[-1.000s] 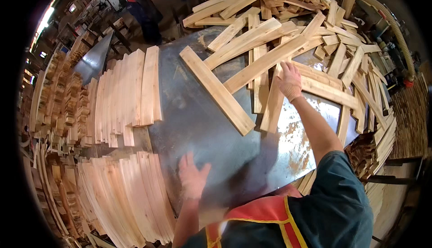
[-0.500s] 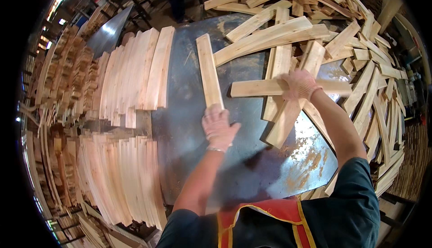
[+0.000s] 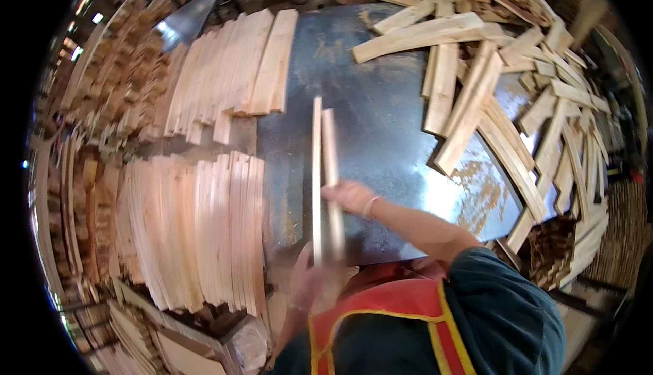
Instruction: The person sorts wooden planks on a metal table, picking them up from a pile and arranging them into a neat stack. The person handles the planks by hand, moving them from a disorganized pile to an organized stack.
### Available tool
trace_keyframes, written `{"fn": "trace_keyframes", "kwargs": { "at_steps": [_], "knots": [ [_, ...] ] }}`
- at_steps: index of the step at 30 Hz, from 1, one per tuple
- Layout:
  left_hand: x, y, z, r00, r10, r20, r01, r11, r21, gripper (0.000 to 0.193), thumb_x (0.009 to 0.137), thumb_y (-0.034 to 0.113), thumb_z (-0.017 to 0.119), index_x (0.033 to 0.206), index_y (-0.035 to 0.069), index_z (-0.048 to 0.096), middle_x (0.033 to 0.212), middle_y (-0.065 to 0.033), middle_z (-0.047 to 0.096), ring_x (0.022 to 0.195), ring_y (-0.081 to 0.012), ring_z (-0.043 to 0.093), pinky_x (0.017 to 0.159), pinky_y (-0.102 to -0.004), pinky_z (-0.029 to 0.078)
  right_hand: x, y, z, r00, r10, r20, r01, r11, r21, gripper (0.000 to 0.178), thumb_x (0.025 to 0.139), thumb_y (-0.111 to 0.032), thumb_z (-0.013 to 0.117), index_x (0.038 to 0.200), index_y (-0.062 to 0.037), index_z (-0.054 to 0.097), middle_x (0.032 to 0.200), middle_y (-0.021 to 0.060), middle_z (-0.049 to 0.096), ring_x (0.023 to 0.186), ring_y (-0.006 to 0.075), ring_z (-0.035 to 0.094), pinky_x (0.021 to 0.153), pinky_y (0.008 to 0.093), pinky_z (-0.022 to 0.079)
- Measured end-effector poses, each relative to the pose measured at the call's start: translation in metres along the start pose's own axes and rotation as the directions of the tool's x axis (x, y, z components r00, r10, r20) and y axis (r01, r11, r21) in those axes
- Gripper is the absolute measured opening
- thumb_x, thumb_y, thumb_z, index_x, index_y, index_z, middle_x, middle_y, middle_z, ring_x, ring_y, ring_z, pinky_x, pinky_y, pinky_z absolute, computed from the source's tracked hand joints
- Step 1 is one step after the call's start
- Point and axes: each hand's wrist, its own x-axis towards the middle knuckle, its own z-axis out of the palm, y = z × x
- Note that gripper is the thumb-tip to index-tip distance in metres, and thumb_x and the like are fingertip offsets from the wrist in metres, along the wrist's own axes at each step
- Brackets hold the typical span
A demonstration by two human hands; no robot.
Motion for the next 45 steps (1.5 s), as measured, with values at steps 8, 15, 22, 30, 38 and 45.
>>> {"fn": "trace_keyframes", "kwargs": {
  "at_steps": [8,15,22,30,38,45],
  "knots": [
    [-0.029,-0.051,-0.116,0.642,0.761,-0.097,0.334,-0.163,0.928,0.085,0.093,0.056,0.067,0.158,0.006,0.046,0.165,-0.012,0.044,0.153,-0.0389,0.036,0.124,-0.0534,0.031,0.03,-0.128,0.142,0.97,-0.086,0.229,0.07,0.994,0.08,0.064,0.093,-0.054,0.064,0.13,-0.0019,0.068,0.126,0.0228,0.074,0.122,0.0405,0.068,0.104,0.0439,0.051],
    [-0.017,-0.043,-0.11,0.687,0.717,-0.116,0.196,-0.03,0.98,0.099,0.082,0.04,0.078,0.163,0.003,0.035,0.166,-0.0213,0.037,0.157,-0.0435,0.028,0.13,-0.0555,0.022,-0.04,-0.034,-0.011,0.972,-0.221,-0.083,0.236,0.912,0.334,0.053,0.095,-0.043,0.067,0.132,-0.0065,0.068,0.111,0.0132,0.075,0.096,0.0235,0.072,0.087,0.0369,0.056],
    [0.057,0.034,0.057,0.765,0.603,0.228,-0.303,0.024,0.953,0.094,0.077,0.039,0.085,0.154,0.001,0.049,0.159,-0.0237,0.044,0.15,-0.0469,0.036,0.124,-0.0576,0.031,-0.133,0.193,-0.217,0.427,0.153,-0.891,0.297,0.907,0.298,0.053,0.095,-0.046,0.068,0.131,-0.0069,0.066,0.105,0.018,0.079,0.096,0.0365,0.075,0.087,0.044,0.058],
    [0.204,0.126,0.326,0.671,0.492,0.555,-0.597,-0.086,0.798,0.103,0.082,0.055,0.081,0.16,0.003,0.039,0.158,-0.0195,0.045,0.15,-0.0393,0.038,0.124,-0.0506,0.031,-0.21,0.35,-0.337,0.439,0.539,-0.719,-0.778,0.628,-0.004,0.064,0.095,-0.053,0.064,0.143,-0.0103,0.057,0.136,0.0219,0.068,0.127,0.0385,0.066,0.108,0.0455,0.053],
    [0.229,0.13,0.445,0.798,0.42,0.432,-0.392,-0.183,0.901,0.116,0.082,0.056,0.082,0.169,0.005,0.023,0.166,-0.0218,0.037,0.147,-0.0397,0.044,0.123,-0.0474,0.035,-0.212,0.346,-0.334,0.61,0.512,-0.605,-0.564,0.817,0.123,0.08,0.085,-0.055,0.073,0.142,0.0005,0.057,0.114,0.0228,0.077,0.111,0.0403,0.073,0.097,0.0465,0.056],
    [0.23,0.094,0.36,0.836,0.141,0.531,-0.282,0.939,0.195,0.058,0.087,0.019,0.077,0.138,-0.004,0.06,0.116,-0.0136,0.073,0.106,-0.0241,0.07,0.096,-0.0392,0.056,-0.213,0.232,-0.222,0.921,0.261,-0.289,0.093,0.572,0.815,0.049,0.088,-0.026,0.085,0.126,0.0011,0.072,0.106,0.0099,0.077,0.093,0.0158,0.071,0.085,0.0326,0.059]
  ]
}}
